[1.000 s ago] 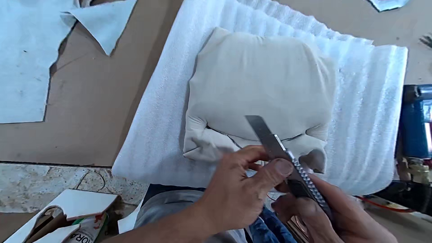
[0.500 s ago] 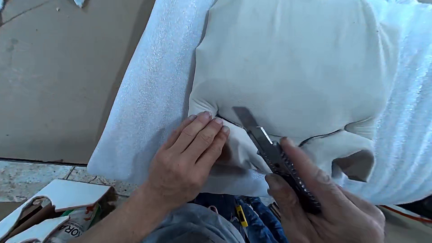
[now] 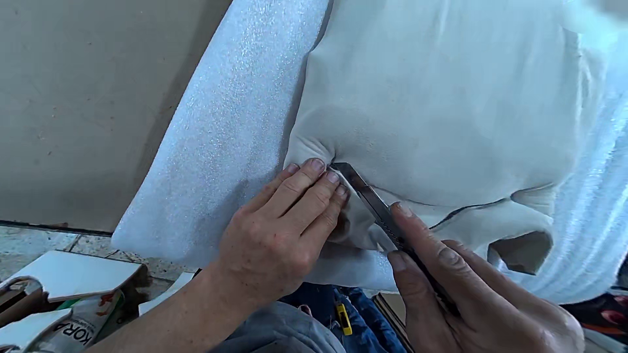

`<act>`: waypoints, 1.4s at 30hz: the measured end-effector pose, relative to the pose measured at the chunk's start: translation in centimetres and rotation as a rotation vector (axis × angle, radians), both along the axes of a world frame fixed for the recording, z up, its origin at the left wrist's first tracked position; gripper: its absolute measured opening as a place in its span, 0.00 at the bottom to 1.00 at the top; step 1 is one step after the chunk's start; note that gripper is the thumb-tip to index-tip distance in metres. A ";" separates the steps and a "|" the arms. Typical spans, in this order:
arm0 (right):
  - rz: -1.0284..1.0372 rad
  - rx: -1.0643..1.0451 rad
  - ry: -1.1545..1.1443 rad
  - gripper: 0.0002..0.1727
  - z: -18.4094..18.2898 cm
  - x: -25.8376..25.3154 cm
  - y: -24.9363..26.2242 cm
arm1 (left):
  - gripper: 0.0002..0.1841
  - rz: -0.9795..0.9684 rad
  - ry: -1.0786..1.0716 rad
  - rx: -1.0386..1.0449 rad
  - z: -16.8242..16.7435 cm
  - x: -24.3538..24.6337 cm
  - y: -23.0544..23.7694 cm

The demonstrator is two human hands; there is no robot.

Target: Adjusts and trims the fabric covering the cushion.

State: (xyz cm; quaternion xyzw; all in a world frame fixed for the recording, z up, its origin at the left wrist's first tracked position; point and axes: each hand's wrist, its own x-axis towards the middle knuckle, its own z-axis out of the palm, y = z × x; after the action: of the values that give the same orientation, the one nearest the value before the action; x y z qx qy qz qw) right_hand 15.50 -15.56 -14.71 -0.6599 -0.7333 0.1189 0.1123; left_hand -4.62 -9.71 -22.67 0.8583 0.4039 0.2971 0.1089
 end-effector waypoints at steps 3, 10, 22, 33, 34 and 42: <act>-0.006 0.007 -0.020 0.22 -0.1 -0.2 -0.1 | 0.15 0.002 -0.011 -0.003 0.0 0.0 0.0; -0.003 0.016 -0.006 0.21 -0.5 -0.2 0.0 | 0.15 -0.003 -0.013 -0.003 0.0 -0.1 0.1; -0.002 -0.017 -0.059 0.22 0.1 -0.4 0.3 | 0.15 0.003 -0.030 -0.008 -0.1 0.0 0.0; 0.054 -0.112 -0.201 0.22 2.6 -1.5 2.0 | 0.14 0.011 -0.059 -0.022 -0.1 -0.1 0.1; 0.062 -0.123 -0.210 0.22 2.8 -1.6 2.2 | 0.14 0.012 -0.057 -0.024 0.0 -0.1 0.0; 0.096 -0.193 -0.239 0.23 4.0 -1.8 3.2 | 0.14 0.024 -0.040 -0.030 -0.1 0.1 -0.1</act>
State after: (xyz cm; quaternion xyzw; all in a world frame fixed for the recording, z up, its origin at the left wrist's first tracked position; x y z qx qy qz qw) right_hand 13.65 -12.40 -10.75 -0.6414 -0.7572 0.1148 -0.0457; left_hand -4.55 -9.78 -22.72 0.8456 0.4162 0.3094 0.1261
